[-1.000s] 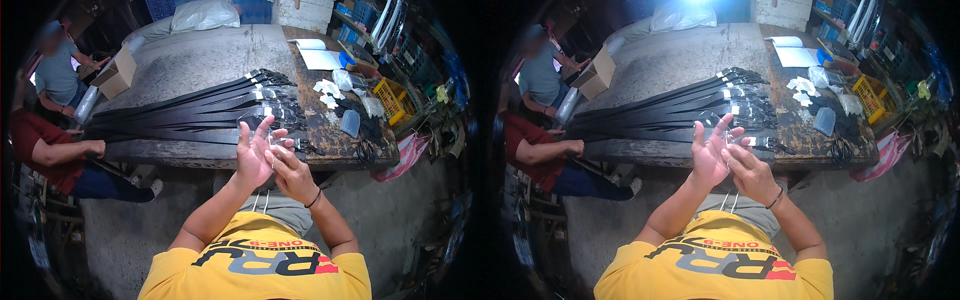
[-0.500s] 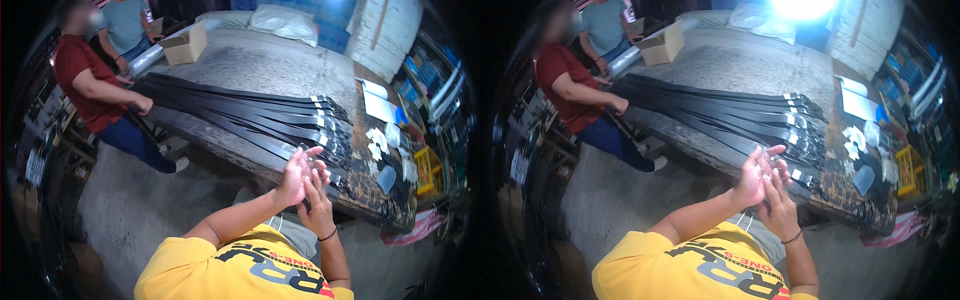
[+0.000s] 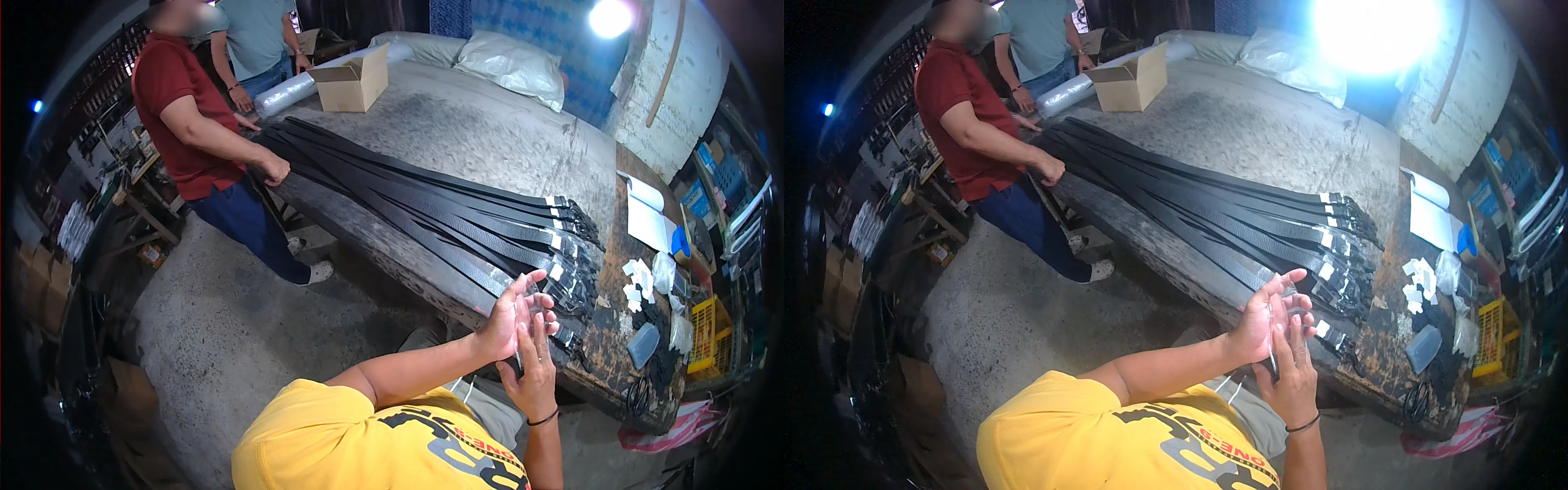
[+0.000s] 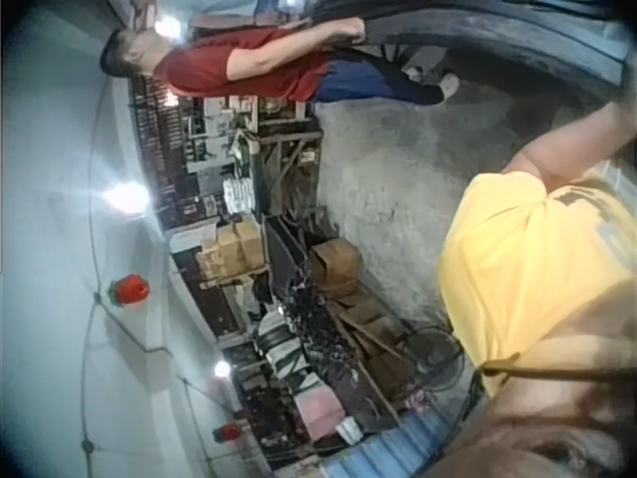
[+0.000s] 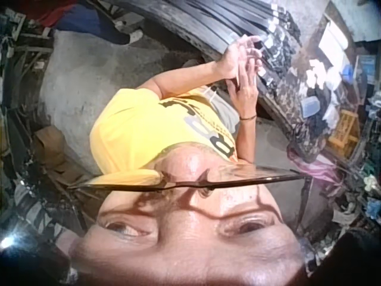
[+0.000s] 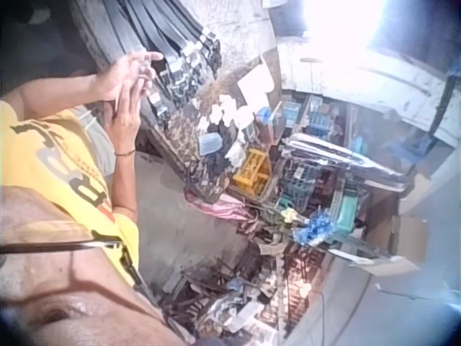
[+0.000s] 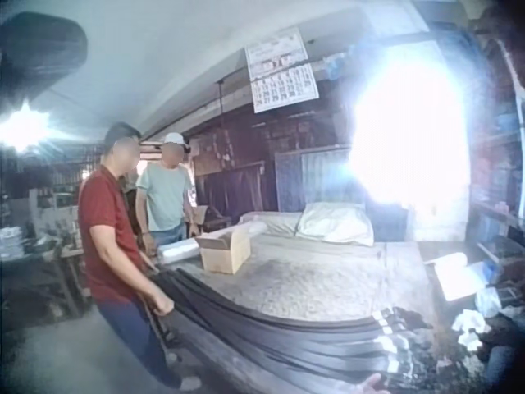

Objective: Assembling buckles and plastic components onto leather belts at a workshop table.

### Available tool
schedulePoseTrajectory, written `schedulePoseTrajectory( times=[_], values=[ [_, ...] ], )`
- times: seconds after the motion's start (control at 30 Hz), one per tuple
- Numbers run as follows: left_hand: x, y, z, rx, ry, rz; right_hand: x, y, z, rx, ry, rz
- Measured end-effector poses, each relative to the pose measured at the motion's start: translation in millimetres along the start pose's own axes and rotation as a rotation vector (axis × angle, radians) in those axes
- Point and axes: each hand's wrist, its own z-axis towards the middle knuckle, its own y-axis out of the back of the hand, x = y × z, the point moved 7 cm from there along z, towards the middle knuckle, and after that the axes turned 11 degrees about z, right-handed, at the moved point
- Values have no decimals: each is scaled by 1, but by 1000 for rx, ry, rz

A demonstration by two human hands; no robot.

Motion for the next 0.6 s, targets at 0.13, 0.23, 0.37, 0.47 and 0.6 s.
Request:
schedulePoseTrajectory(
  times=[0.13,0.23,0.37,0.47,0.6],
  values=[
    [7,-3,3,63,63,5,-17,-7,-6,-17,-172,214],
    [4,-5,5,109,57,-13,4,-1,9,12,-14,-108],
    [14,6,9,148,92,86,-31,-21,-11,19,-344,413],
    [20,-2,-1,165,133,23,-14,-12,0,3,-187,117],
    [28,4,-3,176,104,110,-12,-12,-6,-49,-163,117]
  ],
)
